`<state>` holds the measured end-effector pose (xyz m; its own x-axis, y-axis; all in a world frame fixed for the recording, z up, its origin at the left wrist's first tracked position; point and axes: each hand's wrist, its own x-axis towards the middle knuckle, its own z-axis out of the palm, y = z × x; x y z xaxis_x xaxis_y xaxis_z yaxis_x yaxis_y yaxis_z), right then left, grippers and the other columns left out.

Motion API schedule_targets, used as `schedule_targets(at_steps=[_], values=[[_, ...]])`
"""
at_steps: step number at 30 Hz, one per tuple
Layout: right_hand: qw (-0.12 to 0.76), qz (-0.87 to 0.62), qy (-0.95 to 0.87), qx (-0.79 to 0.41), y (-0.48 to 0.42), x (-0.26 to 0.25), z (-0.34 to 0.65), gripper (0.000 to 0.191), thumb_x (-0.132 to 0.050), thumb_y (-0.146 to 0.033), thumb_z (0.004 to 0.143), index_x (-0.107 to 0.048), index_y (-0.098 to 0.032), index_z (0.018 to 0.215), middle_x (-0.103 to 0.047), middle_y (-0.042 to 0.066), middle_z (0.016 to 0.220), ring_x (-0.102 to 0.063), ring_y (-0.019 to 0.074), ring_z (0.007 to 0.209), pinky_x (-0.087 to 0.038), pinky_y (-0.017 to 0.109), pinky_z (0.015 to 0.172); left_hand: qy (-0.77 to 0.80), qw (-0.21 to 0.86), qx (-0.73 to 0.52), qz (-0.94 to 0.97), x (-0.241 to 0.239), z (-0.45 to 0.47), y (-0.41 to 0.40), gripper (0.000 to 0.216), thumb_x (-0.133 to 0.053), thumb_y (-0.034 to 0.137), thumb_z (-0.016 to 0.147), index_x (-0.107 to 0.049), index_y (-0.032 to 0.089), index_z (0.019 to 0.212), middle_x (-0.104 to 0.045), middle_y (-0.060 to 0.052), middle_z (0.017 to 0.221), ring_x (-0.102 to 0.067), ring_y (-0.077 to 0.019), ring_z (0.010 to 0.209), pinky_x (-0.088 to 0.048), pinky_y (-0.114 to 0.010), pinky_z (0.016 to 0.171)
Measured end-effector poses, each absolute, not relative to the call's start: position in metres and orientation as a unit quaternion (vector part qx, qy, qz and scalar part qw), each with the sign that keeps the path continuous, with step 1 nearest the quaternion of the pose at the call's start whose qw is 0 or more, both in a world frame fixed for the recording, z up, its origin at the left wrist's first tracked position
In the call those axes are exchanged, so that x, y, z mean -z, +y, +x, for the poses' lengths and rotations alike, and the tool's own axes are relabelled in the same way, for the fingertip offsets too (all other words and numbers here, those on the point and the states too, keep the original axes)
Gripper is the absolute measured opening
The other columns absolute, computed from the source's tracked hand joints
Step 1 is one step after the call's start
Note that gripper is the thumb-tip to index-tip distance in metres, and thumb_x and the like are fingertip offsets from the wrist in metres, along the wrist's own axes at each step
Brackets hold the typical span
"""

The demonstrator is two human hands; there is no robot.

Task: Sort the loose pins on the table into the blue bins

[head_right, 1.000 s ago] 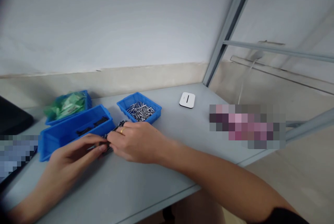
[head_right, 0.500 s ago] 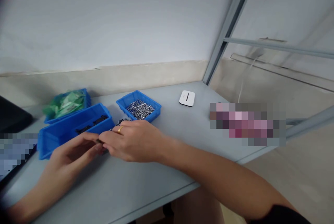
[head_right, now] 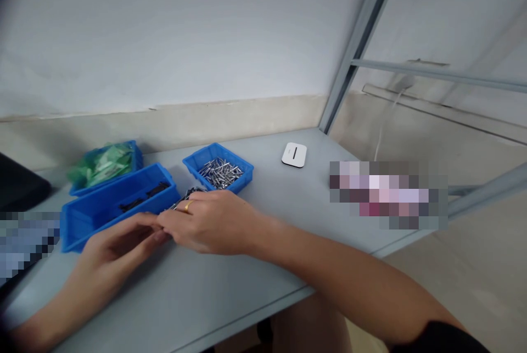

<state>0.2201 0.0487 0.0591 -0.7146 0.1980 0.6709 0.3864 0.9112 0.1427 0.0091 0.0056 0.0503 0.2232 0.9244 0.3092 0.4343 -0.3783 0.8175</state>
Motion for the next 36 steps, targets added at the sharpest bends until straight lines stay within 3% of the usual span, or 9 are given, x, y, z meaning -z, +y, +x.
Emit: schedule_targets(at_steps=[8,14,20,30,36], values=[[0.310,-0.165,-0.928,0.126,0.049,-0.058,0.220,0.022,-0.043,-0.024,0.104,-0.063,-0.016,0.097,-0.070,-0.002,0.082,-0.062,0.0113,0.073,-0.043,0.027,0.070,0.479,0.334,-0.392,0.711,-0.039,0.001,0.006,0.013,-0.069,0.038,0.088,-0.075,0.028,0.093,-0.075,0.002,0.083,-0.070,-0.0172,0.077,-0.057,-0.020,0.070],[0.343,-0.161,-0.916,0.134,0.049,-0.059,0.220,0.023,-0.045,-0.027,0.103,-0.063,-0.016,0.093,-0.070,-0.002,0.078,-0.062,0.0119,0.069,-0.044,0.027,0.069,0.479,0.421,-0.377,0.671,-0.041,0.000,0.008,0.020,-0.068,0.044,0.089,-0.075,0.027,0.098,-0.073,0.001,0.077,-0.067,-0.0174,0.072,-0.055,-0.022,0.062],[0.369,-0.157,-0.906,0.133,0.048,-0.061,0.220,0.023,-0.046,-0.028,0.101,-0.061,-0.017,0.088,-0.067,-0.003,0.072,-0.059,0.0113,0.065,-0.044,0.025,0.064,0.485,0.480,-0.379,0.625,-0.045,0.002,0.007,0.018,-0.073,0.043,0.084,-0.075,0.026,0.089,-0.074,0.000,0.079,-0.068,-0.0183,0.076,-0.055,-0.024,0.064],[0.382,-0.136,-0.905,0.130,0.045,-0.061,0.219,0.025,-0.048,-0.029,0.100,-0.062,-0.017,0.083,-0.064,-0.003,0.069,-0.056,0.0103,0.062,-0.043,0.024,0.061,0.462,0.472,-0.389,0.642,-0.042,-0.004,0.007,0.011,-0.073,0.036,0.086,-0.074,0.025,0.086,-0.069,0.002,0.073,-0.062,-0.0125,0.067,-0.051,-0.020,0.063],[0.361,-0.114,-0.915,0.139,0.056,-0.075,0.220,0.020,-0.047,-0.025,0.101,-0.064,-0.017,0.095,-0.067,0.000,0.079,-0.059,0.0112,0.069,-0.048,0.026,0.067,0.443,0.462,-0.402,0.655,-0.042,-0.003,0.010,0.017,-0.065,0.036,0.091,-0.067,0.022,0.081,-0.068,0.000,0.075,-0.061,-0.0153,0.067,-0.050,-0.025,0.064]])
